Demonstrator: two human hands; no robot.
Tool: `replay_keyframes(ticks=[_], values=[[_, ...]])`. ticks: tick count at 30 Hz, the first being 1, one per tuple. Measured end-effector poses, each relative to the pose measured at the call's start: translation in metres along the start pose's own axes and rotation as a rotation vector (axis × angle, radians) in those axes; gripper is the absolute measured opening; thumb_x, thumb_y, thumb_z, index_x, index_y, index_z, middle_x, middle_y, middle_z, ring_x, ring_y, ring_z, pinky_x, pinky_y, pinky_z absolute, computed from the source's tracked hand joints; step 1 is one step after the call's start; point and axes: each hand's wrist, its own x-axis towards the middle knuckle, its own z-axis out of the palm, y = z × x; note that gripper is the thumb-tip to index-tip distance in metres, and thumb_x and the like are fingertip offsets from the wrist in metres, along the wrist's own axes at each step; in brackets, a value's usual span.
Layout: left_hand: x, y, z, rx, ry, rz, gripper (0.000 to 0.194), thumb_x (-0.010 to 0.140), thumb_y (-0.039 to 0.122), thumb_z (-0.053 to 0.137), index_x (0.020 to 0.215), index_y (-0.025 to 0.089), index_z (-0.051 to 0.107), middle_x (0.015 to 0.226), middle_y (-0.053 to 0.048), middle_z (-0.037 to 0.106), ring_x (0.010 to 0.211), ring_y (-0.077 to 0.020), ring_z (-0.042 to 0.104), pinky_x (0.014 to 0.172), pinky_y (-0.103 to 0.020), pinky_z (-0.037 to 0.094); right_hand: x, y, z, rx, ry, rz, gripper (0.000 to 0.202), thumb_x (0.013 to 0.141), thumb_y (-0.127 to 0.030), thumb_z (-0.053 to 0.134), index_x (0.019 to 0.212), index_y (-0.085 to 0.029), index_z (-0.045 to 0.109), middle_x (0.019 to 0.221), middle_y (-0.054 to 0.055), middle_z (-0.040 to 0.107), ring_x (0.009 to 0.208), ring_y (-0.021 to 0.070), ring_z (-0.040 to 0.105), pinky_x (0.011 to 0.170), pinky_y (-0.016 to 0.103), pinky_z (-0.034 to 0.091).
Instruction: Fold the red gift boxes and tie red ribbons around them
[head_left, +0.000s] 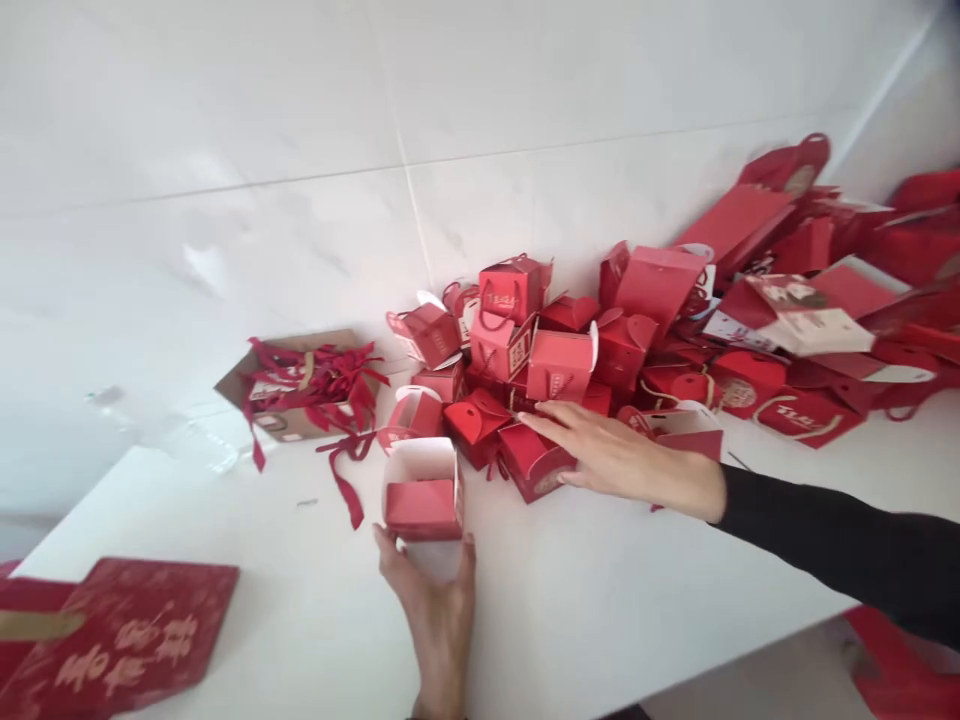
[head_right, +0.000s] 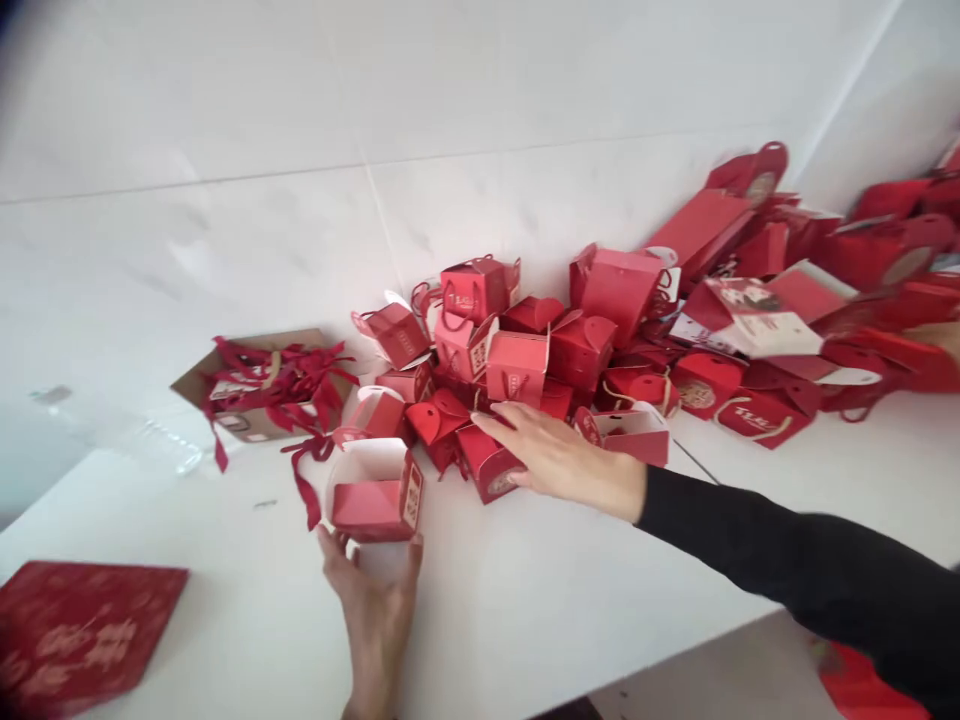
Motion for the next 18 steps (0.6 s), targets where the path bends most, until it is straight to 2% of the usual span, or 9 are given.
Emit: replay_keyframes(ticks=[2, 3, 6, 9, 12, 16, 18], values=[[-0.006, -0.006, 0.0, 0.034, 0.042, -0.01, 0.111, 0.075, 0.052, 0.075, 0.16, 0.027, 0.008, 0.156, -0.019, 0.03, 0.146, -0.0439, 0.033, 0.118, -0.063, 0.036, -0.007, 0.005, 0.008, 0.008, 0.02, 0.001, 0.069, 0.089, -0.024, 0.068, 0.154, -0.024, 0.045, 0.152, 0.015, 0.048, 0.134, 0.0344, 0.055, 0.103, 0.047, 0.055], [-0.007, -0.007, 0.001, 0.043, 0.048, -0.012, 0.109, 0.077, 0.052, 0.073, 0.16, 0.024, 0.009, 0.155, -0.02, 0.032, 0.147, -0.0437, 0.032, 0.119, -0.063, 0.034, -0.013, 0.006, 0.011, 0.016, 0.048, 0.01, 0.062, 0.095, -0.029, 0.063, 0.154, -0.023, 0.044, 0.151, 0.015, 0.049, 0.133, 0.033, 0.055, 0.105, 0.048, 0.053], [-0.006, -0.007, 0.003, 0.049, 0.044, 0.0, 0.103, 0.08, 0.05, 0.07, 0.159, 0.016, 0.013, 0.154, -0.024, 0.034, 0.147, -0.0435, 0.031, 0.12, -0.063, 0.031, -0.036, 0.002, 0.026, 0.071, 0.202, 0.019, 0.039, 0.103, -0.035, 0.049, 0.14, -0.024, 0.053, 0.137, 0.013, 0.057, 0.126, 0.0281, 0.061, 0.106, 0.048, 0.053], [-0.004, -0.001, 0.008, 0.049, 0.033, 0.02, 0.102, 0.081, 0.048, 0.069, 0.159, 0.011, 0.013, 0.157, -0.027, 0.03, 0.149, -0.0447, 0.028, 0.121, -0.063, 0.028, -0.055, -0.006, 0.053, 0.079, 0.385, -0.036, 0.027, 0.104, -0.027, 0.048, 0.127, -0.026, 0.06, 0.123, 0.011, 0.061, 0.117, 0.0257, 0.064, 0.101, 0.045, 0.055], [-0.004, 0.007, 0.014, 0.075, 0.046, 0.028, 0.109, 0.078, 0.047, 0.073, 0.159, 0.01, 0.009, 0.16, -0.028, 0.026, 0.151, -0.0463, 0.022, 0.123, -0.063, 0.024, -0.061, -0.011, 0.074, 0.014, 0.495, -0.098, 0.032, 0.102, -0.018, 0.047, 0.13, -0.027, 0.06, 0.125, 0.011, 0.06, 0.119, 0.0273, 0.06, 0.103, 0.049, 0.052], [-0.003, 0.011, 0.018, 0.103, 0.051, 0.03, 0.109, 0.08, 0.037, 0.071, 0.16, 0.011, 0.003, 0.161, -0.028, 0.027, 0.153, -0.0449, 0.02, 0.122, -0.063, 0.026, -0.059, -0.015, 0.08, -0.031, 0.634, -0.125, 0.032, 0.101, -0.021, 0.051, 0.131, -0.025, 0.061, 0.127, 0.013, 0.059, 0.118, 0.0302, 0.059, 0.105, 0.051, 0.048], [-0.005, 0.01, 0.014, 0.091, 0.006, 0.063, 0.108, 0.08, 0.034, 0.071, 0.161, 0.01, 0.004, 0.161, -0.028, 0.028, 0.154, -0.0419, 0.023, 0.123, -0.056, 0.03, -0.063, -0.022, 0.082, 0.018, 0.677, -0.11, 0.026, 0.101, -0.025, 0.053, 0.124, -0.026, 0.064, 0.118, 0.011, 0.063, 0.11, 0.0279, 0.063, 0.101, 0.046, 0.051]])
